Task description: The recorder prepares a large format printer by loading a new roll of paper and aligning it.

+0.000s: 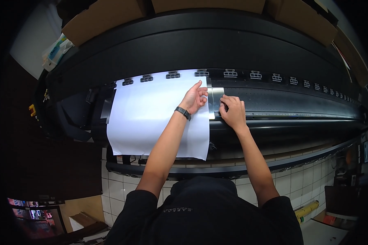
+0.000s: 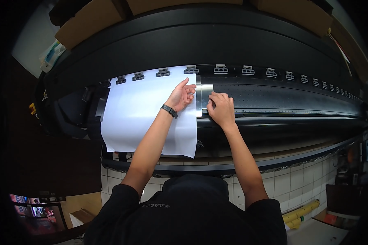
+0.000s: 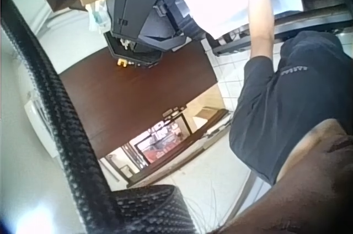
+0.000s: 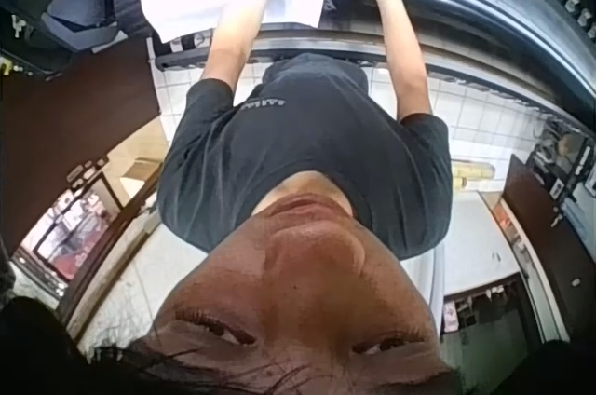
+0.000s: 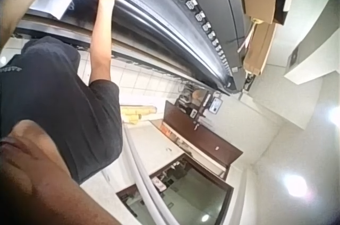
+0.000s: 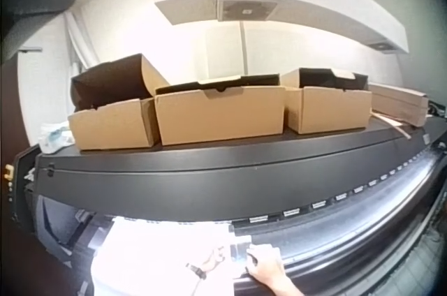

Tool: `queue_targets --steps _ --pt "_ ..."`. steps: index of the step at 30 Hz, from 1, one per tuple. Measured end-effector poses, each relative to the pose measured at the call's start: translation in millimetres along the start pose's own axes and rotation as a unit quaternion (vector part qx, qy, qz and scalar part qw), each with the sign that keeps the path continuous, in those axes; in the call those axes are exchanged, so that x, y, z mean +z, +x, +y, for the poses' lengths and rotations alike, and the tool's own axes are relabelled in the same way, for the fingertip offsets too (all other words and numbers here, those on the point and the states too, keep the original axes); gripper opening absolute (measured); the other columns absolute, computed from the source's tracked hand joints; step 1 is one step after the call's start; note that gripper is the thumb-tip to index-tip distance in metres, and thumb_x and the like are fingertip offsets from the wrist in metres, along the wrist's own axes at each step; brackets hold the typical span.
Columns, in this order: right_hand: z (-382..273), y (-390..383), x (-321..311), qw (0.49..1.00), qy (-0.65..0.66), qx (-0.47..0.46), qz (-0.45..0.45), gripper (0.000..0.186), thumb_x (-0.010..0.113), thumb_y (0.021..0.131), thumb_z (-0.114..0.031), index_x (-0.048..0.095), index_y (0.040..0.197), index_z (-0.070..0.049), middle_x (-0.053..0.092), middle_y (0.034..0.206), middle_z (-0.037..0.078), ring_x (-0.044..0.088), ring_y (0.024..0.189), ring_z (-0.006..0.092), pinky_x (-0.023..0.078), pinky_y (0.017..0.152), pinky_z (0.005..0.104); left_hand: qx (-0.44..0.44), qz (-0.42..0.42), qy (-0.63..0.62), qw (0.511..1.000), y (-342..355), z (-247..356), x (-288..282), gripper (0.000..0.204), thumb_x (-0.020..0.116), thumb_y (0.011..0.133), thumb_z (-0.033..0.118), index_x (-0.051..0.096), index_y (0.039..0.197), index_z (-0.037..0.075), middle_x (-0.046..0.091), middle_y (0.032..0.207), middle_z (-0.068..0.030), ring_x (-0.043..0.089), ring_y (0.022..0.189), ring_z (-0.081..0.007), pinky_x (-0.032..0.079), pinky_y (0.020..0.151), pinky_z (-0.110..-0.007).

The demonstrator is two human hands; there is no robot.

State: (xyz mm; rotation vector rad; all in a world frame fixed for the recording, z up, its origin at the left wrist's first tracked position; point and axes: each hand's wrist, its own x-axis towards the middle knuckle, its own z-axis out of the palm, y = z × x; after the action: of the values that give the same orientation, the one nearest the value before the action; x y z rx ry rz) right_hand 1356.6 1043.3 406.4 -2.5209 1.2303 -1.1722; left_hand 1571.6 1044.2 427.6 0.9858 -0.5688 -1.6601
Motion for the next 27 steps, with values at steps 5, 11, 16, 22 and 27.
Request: queue_targets --steps 5,11,16,22,27 --pt "2 1 0 1.0 0.027 0.006 0.0 0.02 0.064 0.083 -0.015 0.075 0.098 -0.006 0.073 0.112 0.007 0.061 0.107 0.024 0.043 0.087 0.0391 -0.012 0.014 -0.01 1.0 15 6 -7 0.053 0.044 0.103 0.049 0.053 0.114 -0.002 0.057 0.067 0.0017 0.054 0.056 -0.0082 0.037 0.043 -0.019" --pt "5 2 -2 0.999 0.048 0.019 -0.002 0.02 0.063 0.083 -0.014 0.075 0.097 -0.006 0.073 0.111 0.007 0.061 0.105 0.0237 0.043 0.087 0.0387 -0.034 -0.011 -0.03 0.999 8 10 -9 0.056 0.044 0.103 0.046 0.053 0.119 -0.006 0.055 0.063 0.0026 0.053 0.054 -0.0066 0.036 0.042 -0.019" --pt "6 2 -2 0.998 0.055 0.019 -0.004 0.021 0.062 0.083 -0.013 0.075 0.097 -0.006 0.073 0.11 0.007 0.062 0.105 0.0239 0.043 0.087 0.0388 -0.042 -0.033 -0.024 0.998 -5 5 -10 0.059 0.043 0.103 0.045 0.048 0.125 -0.009 0.048 0.061 0.0024 0.051 0.055 -0.0078 0.037 0.045 -0.019" --pt "8 2 -3 0.998 0.055 0.015 -0.008 0.022 0.061 0.081 -0.012 0.075 0.097 -0.005 0.073 0.11 0.008 0.062 0.105 0.0244 0.044 0.086 0.0392 -0.056 -0.05 -0.055 0.996 -30 -9 -7 0.053 0.039 0.106 0.041 0.056 0.118 -0.007 0.053 0.06 0.0029 0.054 0.051 -0.0071 0.039 0.04 -0.018" --pt "10 1 -4 0.998 0.064 0.002 -0.019 0.022 0.062 0.081 -0.011 0.075 0.097 -0.006 0.073 0.113 0.009 0.062 0.107 0.0249 0.044 0.087 0.0395 -0.052 -0.056 -0.069 0.995 -51 -19 -6 0.054 0.039 0.106 0.042 0.055 0.119 -0.008 0.053 0.06 0.0026 0.055 0.05 -0.0077 0.04 0.039 -0.018"
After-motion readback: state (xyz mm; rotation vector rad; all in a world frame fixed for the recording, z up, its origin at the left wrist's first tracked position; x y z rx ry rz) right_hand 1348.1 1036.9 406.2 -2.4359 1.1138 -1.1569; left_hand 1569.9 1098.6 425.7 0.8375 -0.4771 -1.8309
